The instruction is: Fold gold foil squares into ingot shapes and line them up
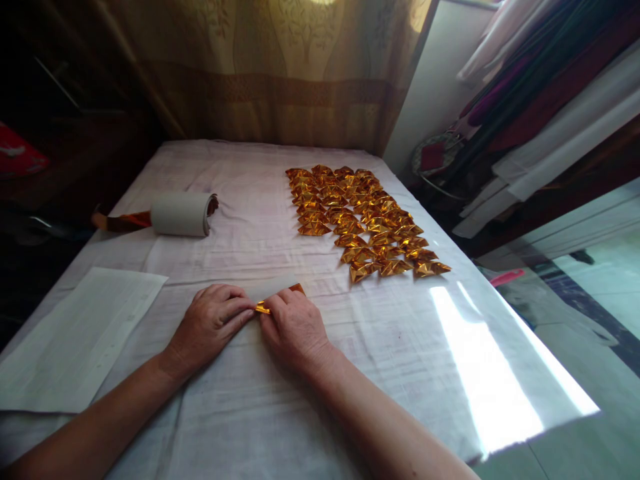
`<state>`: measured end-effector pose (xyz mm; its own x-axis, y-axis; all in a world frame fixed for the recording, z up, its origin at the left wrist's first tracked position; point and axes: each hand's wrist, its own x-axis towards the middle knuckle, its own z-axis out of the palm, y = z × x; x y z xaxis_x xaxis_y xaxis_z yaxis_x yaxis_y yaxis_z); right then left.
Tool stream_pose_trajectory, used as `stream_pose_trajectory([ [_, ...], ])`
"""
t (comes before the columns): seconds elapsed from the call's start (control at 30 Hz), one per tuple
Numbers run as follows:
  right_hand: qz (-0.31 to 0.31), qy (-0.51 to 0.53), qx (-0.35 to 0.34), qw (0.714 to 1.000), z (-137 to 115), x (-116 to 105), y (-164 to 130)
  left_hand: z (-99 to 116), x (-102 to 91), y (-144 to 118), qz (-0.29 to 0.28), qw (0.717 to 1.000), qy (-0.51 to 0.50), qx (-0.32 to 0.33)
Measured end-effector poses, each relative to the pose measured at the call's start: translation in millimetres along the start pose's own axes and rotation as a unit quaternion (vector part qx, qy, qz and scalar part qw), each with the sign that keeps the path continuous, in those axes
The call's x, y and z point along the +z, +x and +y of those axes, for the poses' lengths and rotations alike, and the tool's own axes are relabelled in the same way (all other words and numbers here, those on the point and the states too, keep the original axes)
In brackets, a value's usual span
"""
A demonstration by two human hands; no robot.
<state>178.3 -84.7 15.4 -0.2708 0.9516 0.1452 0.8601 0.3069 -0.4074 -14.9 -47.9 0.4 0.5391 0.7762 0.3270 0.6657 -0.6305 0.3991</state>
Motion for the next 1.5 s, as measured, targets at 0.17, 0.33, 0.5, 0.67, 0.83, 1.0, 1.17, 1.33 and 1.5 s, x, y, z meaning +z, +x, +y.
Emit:
stream_pose_trajectory([
  [0.17,-0.019,-0.008,0.042,0.999,-1,0,6,1,1.7,1,0.003,1.000,-0.011,-0.015],
  [0.33,0.000,0.000,0.064,0.998,0,4,8,2,3.1,3,0.004,0.999,-0.010,-0.035],
  [0.5,-0.012,-0.015,0.081,0.997,-1,6,10,5,3.7,5,-0.008,0.998,0.005,-0.062],
  [0.67,-0.012,-0.015,0.079,0.997,0,8,10,6,5.6,5,-0.013,0.998,0.014,-0.067],
  [0.83,-0.005,-0.003,0.077,0.997,2,11,10,7,7.9,4,-0.003,0.997,0.024,-0.074],
  [1.0,0.005,-0.003,0.081,0.997,1,14,8,8,9.0,6,-0.002,0.996,0.027,-0.081],
  [1.17,0.010,-0.011,0.081,0.997,-1,14,8,7,10.1,6,-0.016,0.995,0.017,-0.102],
  [1.33,-0.015,-0.006,0.088,0.996,-3,10,12,6,10.5,6,-0.017,0.994,0.008,-0.108],
  [1.5,-0.056,0.058,0.081,0.993,5,3,12,7,9.4,7,-0.017,0.994,-0.001,-0.109],
])
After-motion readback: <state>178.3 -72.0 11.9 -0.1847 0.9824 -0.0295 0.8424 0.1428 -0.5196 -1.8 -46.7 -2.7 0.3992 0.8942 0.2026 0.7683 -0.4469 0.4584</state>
